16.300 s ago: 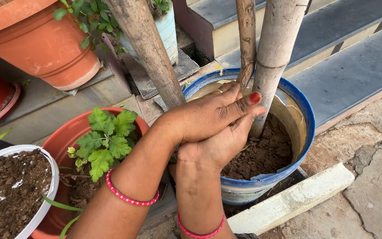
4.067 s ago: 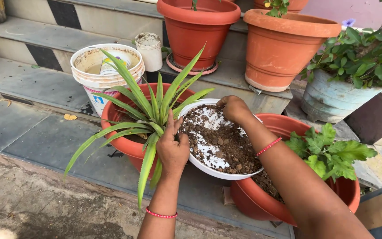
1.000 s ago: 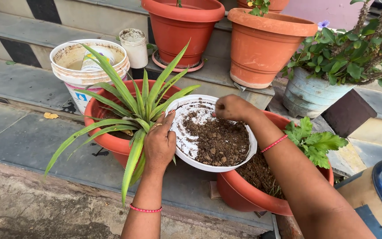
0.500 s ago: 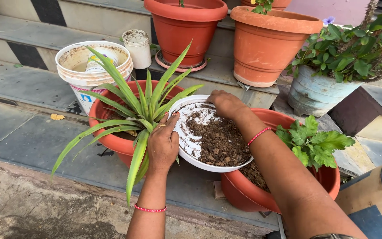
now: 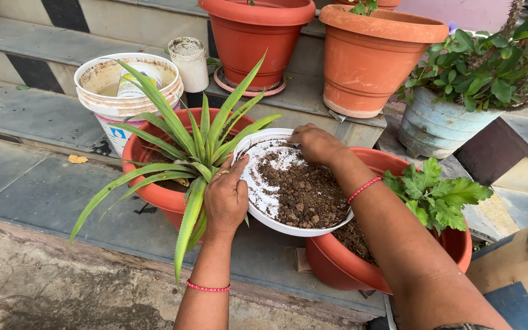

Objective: Applying and mixing soil and fertilizer into various potted plants located on outdoor stairs.

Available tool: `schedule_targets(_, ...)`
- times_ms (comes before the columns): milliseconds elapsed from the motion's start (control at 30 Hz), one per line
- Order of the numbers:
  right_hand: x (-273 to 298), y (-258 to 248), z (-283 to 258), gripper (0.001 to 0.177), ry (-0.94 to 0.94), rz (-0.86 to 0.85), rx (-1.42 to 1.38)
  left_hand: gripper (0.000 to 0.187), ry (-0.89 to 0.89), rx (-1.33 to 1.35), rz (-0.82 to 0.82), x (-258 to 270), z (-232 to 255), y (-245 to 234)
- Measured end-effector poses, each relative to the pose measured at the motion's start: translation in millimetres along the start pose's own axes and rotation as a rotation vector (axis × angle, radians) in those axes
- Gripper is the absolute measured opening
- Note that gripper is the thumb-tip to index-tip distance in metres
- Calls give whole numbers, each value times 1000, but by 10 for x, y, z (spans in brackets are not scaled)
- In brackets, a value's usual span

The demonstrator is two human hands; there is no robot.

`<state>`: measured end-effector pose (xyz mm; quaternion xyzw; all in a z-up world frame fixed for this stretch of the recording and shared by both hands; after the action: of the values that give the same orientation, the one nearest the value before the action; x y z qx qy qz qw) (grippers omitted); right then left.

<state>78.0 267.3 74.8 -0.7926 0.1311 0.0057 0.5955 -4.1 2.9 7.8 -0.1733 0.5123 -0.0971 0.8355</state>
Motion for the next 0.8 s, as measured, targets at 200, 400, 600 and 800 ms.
schedule_targets(200, 352, -100, 308, 24, 302, -60, 133, 44, -2, -6, 54, 4, 43, -8)
schedule_targets(400, 709, 70, 428, 21, 256, -47, 290, 42, -39, 1, 55, 1, 47, -6)
schedule_targets(600, 882, -316, -300, 23, 533, -376, -57, 43, -50, -2, 24, -26, 48, -28)
schedule_targets(800, 464, 126, 460, 35, 397, 34, -370, 43, -64, 12, 20, -14, 46, -17)
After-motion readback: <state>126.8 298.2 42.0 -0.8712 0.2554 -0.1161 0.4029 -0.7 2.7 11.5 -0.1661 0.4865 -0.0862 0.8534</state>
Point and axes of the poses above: each hand's wrist, its own x-axis away from the middle knuckle, its own y-axis out of the palm, z = x × y, the point moved 1 cm from there along -x, towards the middle knuckle, and after that the axes turned 15 degrees about -x, right-handed, at the moved point
